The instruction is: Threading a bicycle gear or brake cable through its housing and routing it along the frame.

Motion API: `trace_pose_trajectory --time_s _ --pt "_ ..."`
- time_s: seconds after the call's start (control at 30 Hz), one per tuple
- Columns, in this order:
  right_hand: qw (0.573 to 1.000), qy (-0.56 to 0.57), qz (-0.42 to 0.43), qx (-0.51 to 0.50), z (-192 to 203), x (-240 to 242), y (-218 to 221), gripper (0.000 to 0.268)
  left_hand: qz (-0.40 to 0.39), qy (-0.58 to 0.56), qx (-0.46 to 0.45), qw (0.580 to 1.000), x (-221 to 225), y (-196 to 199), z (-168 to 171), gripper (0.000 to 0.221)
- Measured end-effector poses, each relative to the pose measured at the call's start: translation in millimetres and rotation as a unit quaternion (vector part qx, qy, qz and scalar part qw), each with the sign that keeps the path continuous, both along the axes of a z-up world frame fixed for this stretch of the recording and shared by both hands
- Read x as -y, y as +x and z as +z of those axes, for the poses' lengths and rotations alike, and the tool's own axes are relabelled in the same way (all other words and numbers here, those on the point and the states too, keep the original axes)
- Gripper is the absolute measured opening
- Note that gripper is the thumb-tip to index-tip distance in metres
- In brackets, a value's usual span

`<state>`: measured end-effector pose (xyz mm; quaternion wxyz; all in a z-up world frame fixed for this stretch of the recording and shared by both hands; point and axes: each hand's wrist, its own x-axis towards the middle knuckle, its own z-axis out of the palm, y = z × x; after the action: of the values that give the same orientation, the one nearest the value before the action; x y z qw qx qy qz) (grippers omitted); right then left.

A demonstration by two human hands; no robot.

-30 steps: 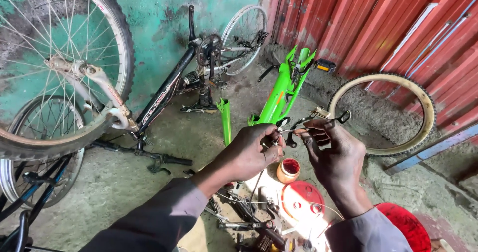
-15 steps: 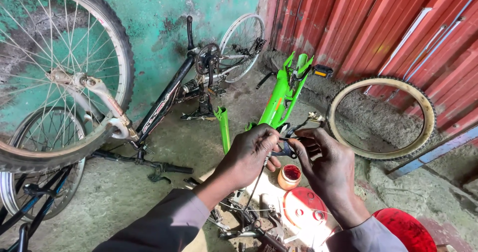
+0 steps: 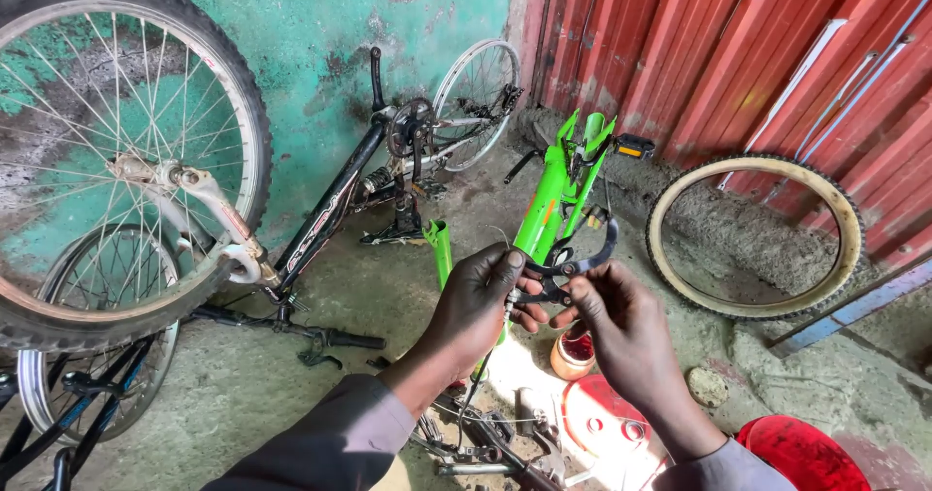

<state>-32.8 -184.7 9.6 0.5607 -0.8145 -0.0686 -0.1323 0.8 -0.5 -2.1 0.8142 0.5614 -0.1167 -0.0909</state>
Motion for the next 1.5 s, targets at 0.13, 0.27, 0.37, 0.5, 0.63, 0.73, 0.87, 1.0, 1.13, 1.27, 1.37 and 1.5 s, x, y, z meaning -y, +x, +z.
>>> trace_pose_trajectory --time_s 0.13,0.27,0.37,0.5,0.63,0.73,0.87,1.0,1.13,1.27,1.37,1.5 --pt "0.971 0.229 0.071 -0.022 -24.0 13.1 15.8 0.022 -0.017 0.017 0.032 0.999 2.4 2.3 -6.2 0.031" --pt "0.957 0.275 0.082 -0.034 -25.3 14.5 14.0 0.021 -0.013 0.039 0.008 0.999 2.6 -0.9 -1.3 0.043" --pt "0.950 0.299 0.068 -0.056 -22.2 13.3 12.8 0.021 -0.032 0.030 0.022 0.999 0.8 1.3 -3.1 0.043" --pt "0.942 0.327 0.051 -0.051 -25.5 15.7 15.5 0.018 -0.076 0.015 0.056 0.995 -0.3 0.7 -4.2 0.053" --pt "0.964 0.262 0.038 -0.025 -21.5 12.2 11.3 0.020 -0.067 0.032 0.032 0.997 0.8 -0.9 -2.3 0.043" --pt "0.980 0.196 0.038 0.005 -12.0 7.7 4.6 0.021 -0.045 0.042 0.010 0.998 1.6 0.8 -2.3 0.044" --pt "0.991 0.092 0.046 0.090 -7.5 3.3 -3.5 0.019 -0.029 0.020 -0.034 0.999 1.0 4.4 -8.7 0.040" --pt "0.990 0.030 0.043 0.132 1.9 -2.8 -10.1 0.016 -0.053 -0.022 -0.053 0.997 -5.4 9.9 -12.3 0.036" --pt "0.987 -0.001 0.040 0.153 -0.3 -2.4 -8.3 0.013 -0.110 -0.031 -0.049 0.992 -12.8 15.2 -14.8 0.040" --pt "0.978 0.192 0.002 0.081 -20.0 -0.8 8.6 0.022 -0.121 -0.024 -0.025 0.992 -8.6 13.3 -10.1 0.067" --pt "0.974 0.220 -0.018 0.044 -27.1 3.2 15.3 0.024 -0.145 -0.042 0.006 0.989 -5.2 18.2 -24.4 0.060" --pt "0.973 0.227 -0.018 0.029 -19.2 -1.0 11.3 0.022 -0.105 -0.027 0.056 0.992 1.0 18.3 -34.5 0.032"
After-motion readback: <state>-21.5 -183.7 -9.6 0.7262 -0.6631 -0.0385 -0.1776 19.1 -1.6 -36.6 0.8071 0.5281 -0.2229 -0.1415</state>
